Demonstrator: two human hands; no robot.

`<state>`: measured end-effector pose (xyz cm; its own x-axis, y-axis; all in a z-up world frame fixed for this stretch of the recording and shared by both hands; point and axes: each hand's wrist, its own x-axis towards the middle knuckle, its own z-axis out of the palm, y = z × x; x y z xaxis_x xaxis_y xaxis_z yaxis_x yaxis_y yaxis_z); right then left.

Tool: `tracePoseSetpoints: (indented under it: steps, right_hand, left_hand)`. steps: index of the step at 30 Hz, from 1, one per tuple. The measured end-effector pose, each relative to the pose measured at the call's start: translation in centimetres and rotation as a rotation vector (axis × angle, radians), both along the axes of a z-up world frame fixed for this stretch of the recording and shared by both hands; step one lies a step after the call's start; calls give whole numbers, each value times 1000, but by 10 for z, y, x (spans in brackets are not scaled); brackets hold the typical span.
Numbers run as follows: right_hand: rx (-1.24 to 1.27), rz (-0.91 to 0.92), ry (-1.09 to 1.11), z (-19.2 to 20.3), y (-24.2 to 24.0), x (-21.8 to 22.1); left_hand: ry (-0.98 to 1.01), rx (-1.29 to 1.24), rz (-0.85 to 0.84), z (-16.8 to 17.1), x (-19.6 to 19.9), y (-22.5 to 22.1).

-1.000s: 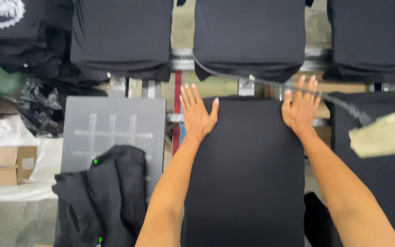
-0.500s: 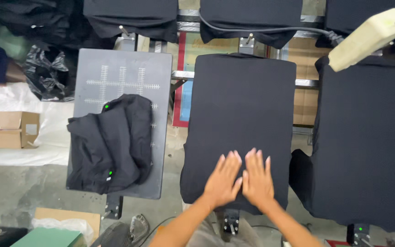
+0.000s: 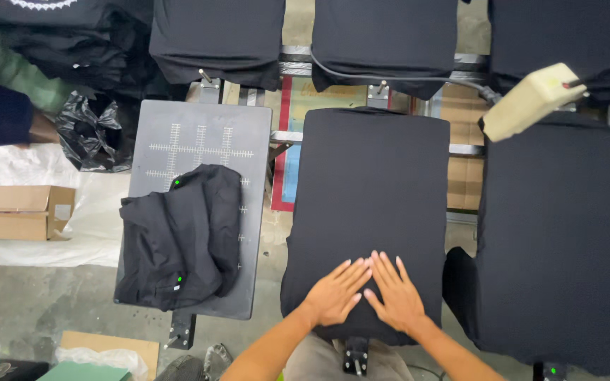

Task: The person picks up black garments and carefully slides them onto screen printing plates, smoothing the fabric by hand to ensure a flat surface.

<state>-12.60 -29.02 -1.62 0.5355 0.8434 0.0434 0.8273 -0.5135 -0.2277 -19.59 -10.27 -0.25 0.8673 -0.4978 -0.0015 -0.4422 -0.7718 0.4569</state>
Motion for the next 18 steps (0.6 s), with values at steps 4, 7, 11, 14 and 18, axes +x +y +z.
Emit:
tracePoseSetpoints:
  steps: [4, 7, 11, 14, 18]
  right_hand:
    - [-64, 4, -13, -8, 34, 80]
    - [-99, -14, -24, -10, 58, 140]
    - [-54, -52, -61, -7, 88, 208]
    - [-30, -130, -100, -16, 100, 249]
    - [-1, -326, -112, -22, 97, 290]
  left_hand:
    - [-30, 67, 87, 0, 75, 20]
    - [17, 32, 132, 1, 134, 36]
    - [-25, 109, 170, -4, 204, 57]
    - [-94, 151, 183, -21, 251, 69]
    - [-146, 191, 303, -13, 281, 90]
